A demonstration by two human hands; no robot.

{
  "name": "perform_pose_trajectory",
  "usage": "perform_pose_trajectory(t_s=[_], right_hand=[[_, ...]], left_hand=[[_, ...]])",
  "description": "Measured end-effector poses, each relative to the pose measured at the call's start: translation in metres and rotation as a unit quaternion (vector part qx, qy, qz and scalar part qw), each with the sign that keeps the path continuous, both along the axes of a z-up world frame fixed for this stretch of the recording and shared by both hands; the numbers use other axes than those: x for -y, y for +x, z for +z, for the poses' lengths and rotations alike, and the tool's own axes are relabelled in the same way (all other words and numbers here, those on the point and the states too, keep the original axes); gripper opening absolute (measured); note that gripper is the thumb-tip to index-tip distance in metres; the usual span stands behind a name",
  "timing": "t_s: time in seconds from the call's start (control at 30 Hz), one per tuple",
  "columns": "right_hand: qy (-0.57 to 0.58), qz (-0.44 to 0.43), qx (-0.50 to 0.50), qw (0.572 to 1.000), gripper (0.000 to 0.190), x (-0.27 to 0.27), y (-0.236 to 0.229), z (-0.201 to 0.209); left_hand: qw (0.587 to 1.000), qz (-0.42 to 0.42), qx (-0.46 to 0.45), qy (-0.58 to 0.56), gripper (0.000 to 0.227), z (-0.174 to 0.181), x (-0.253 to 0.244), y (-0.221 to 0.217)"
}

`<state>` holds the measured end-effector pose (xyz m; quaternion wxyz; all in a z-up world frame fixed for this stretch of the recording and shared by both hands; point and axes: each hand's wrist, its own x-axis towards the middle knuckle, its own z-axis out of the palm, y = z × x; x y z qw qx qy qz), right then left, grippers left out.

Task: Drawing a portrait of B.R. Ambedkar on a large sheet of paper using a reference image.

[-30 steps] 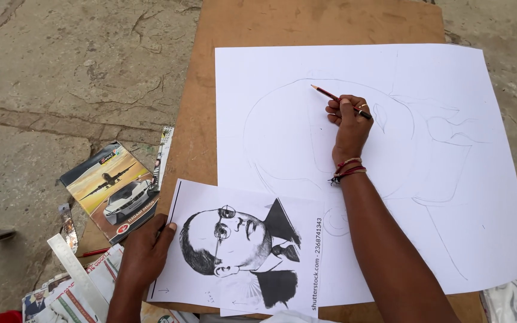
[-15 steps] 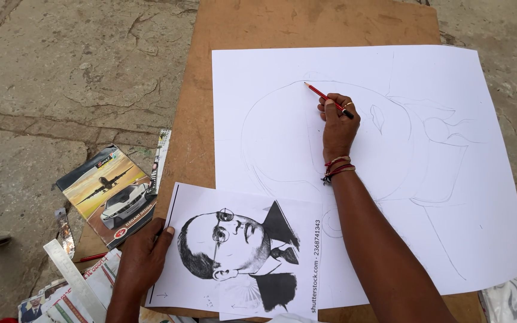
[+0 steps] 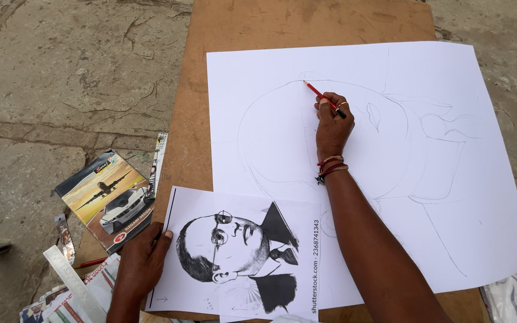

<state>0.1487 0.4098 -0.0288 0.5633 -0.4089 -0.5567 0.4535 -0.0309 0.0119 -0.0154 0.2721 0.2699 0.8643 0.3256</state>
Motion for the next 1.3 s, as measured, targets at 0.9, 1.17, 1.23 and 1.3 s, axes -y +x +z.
perform_pose_trajectory(t_s=[0.9, 1.17, 1.23, 1.3], right_hand=[[0.03, 0.019, 0.022, 0.999, 0.017, -0.0016, -0.0031, -0.0032], [0.031, 0.041, 0.037, 0.998, 0.019, 0.002, -0.0048, -0.0007], [0.044, 0.06, 0.031, 0.997, 0.018, 0.0036, -0.0047, 0.0007], [0.043, 0.064, 0.032, 0.997, 0.019, 0.0046, -0.0051, 0.0003]], left_hand=[[1.0, -0.004, -0.002, -0.001, 0.028, 0.0002, -0.0009, 0.0008], [1.0, -0.004, -0.005, -0.001, 0.029, -0.0031, 0.0004, 0.0], [1.0, -0.004, -0.004, 0.006, 0.03, -0.003, 0.0006, 0.0004], [1.0, -0.003, -0.004, 0.006, 0.029, -0.0004, -0.0003, 0.0011]])
